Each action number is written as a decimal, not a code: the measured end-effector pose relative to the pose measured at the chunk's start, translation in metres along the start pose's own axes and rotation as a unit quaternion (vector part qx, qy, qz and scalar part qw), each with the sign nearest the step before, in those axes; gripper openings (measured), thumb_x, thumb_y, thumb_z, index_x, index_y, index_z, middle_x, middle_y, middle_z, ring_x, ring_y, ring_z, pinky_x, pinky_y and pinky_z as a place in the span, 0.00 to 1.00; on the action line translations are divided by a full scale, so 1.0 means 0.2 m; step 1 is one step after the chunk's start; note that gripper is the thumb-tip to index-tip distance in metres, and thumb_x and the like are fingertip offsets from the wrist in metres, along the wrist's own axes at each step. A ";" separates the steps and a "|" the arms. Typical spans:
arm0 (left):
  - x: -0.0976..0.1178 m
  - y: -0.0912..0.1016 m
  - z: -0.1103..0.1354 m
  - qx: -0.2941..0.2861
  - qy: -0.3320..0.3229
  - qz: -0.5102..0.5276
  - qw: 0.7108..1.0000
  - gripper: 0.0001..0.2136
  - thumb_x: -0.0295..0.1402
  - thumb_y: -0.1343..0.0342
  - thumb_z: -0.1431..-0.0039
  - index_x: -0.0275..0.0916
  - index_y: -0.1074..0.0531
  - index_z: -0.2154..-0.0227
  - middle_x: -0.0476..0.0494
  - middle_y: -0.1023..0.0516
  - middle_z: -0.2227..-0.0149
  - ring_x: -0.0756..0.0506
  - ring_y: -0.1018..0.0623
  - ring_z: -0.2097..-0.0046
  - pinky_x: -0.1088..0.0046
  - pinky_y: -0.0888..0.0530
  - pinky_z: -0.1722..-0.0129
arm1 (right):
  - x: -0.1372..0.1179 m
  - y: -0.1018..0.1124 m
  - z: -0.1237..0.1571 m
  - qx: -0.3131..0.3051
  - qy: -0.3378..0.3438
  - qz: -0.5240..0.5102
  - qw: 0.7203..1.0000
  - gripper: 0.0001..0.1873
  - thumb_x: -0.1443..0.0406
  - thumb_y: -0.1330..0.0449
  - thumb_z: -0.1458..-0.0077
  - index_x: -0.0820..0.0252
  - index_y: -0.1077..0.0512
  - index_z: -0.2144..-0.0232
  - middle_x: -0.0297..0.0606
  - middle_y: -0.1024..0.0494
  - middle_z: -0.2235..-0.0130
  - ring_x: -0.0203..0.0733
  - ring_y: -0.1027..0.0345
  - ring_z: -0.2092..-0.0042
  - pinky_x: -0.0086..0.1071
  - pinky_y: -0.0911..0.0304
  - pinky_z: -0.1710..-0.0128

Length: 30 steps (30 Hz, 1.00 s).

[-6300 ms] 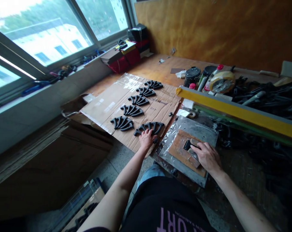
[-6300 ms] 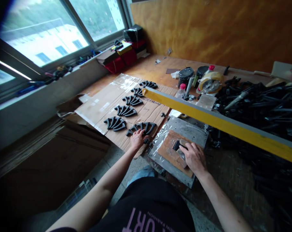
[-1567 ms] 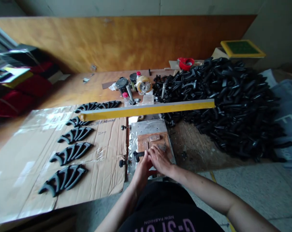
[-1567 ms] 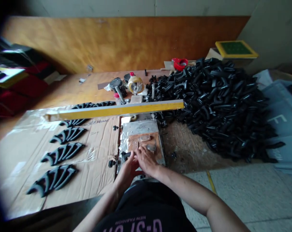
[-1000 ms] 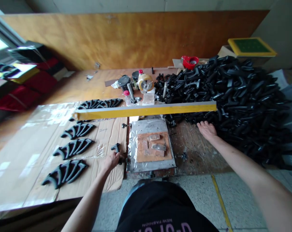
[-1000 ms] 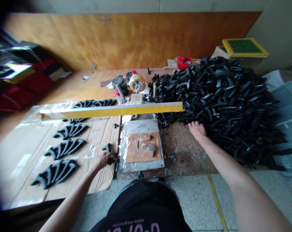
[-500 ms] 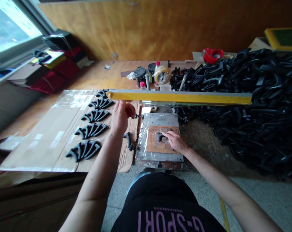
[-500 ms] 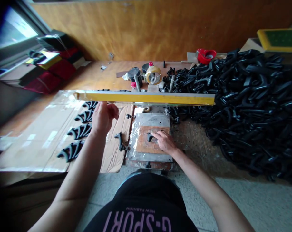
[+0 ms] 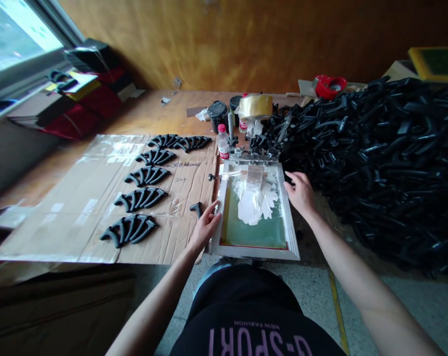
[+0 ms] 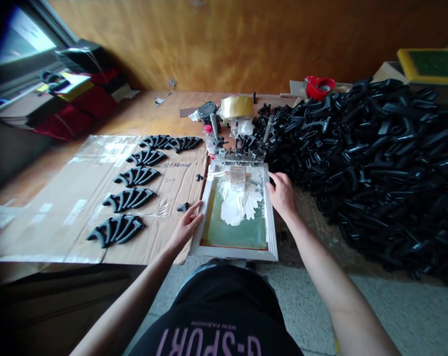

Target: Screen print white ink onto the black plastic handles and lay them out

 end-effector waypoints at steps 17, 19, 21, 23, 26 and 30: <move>-0.22 -0.03 -0.09 -0.020 0.017 -0.029 0.999 0.32 0.50 0.46 0.42 0.41 0.38 0.38 0.45 0.21 0.65 0.46 0.24 0.67 0.75 0.30 0.70 | -0.41 -0.06 0.21 -0.220 0.285 0.018 0.933 0.09 0.75 0.45 0.47 0.61 0.27 0.69 0.40 0.25 0.68 0.44 0.35 0.62 0.33 0.40 0.62; -0.22 -0.03 -0.09 -0.018 0.017 -0.005 1.000 0.33 0.50 0.45 0.43 0.40 0.39 0.38 0.45 0.22 0.65 0.47 0.24 0.67 0.75 0.30 0.71 | -0.42 -0.08 0.24 -0.183 0.294 0.036 0.938 0.12 0.76 0.48 0.45 0.62 0.26 0.66 0.43 0.25 0.65 0.46 0.35 0.58 0.35 0.39 0.60; -0.21 -0.03 -0.08 -0.011 0.016 0.001 1.000 0.33 0.50 0.44 0.44 0.40 0.38 0.38 0.44 0.22 0.65 0.47 0.23 0.67 0.76 0.30 0.72 | -0.42 -0.09 0.29 -0.189 0.326 0.030 0.926 0.14 0.75 0.50 0.43 0.62 0.25 0.64 0.44 0.24 0.64 0.46 0.34 0.57 0.35 0.39 0.59; -0.19 -0.03 -0.07 -0.008 0.021 0.008 1.000 0.33 0.50 0.43 0.44 0.40 0.38 0.38 0.44 0.22 0.65 0.47 0.23 0.67 0.76 0.30 0.72 | -0.43 -0.08 0.29 -0.209 0.320 0.006 0.924 0.11 0.72 0.47 0.41 0.60 0.25 0.63 0.42 0.24 0.65 0.46 0.33 0.58 0.35 0.38 0.60; -0.10 -0.01 -0.03 -0.020 0.034 0.038 0.999 0.36 0.49 0.41 0.46 0.40 0.41 0.37 0.45 0.22 0.67 0.46 0.23 0.68 0.76 0.30 0.73 | -0.46 -0.05 0.12 -0.192 0.239 -0.020 0.952 0.12 0.66 0.40 0.41 0.57 0.26 0.55 0.40 0.22 0.62 0.45 0.31 0.58 0.35 0.36 0.58; 0.14 0.04 0.04 -0.014 0.010 0.063 0.998 0.30 0.52 0.45 0.43 0.43 0.34 0.41 0.49 0.25 0.71 0.50 0.28 0.74 0.77 0.34 0.78 | -0.36 0.06 -0.27 -0.107 0.101 0.006 0.989 0.32 0.58 0.35 0.45 0.51 0.36 0.39 0.39 0.22 0.56 0.46 0.29 0.57 0.37 0.36 0.56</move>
Point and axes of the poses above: each hand's wrist, its own z-axis away from the middle knuckle, its own y-axis out of the back of the hand, x = y × z, the point moved 2 cm from there along -z, towards the middle knuckle
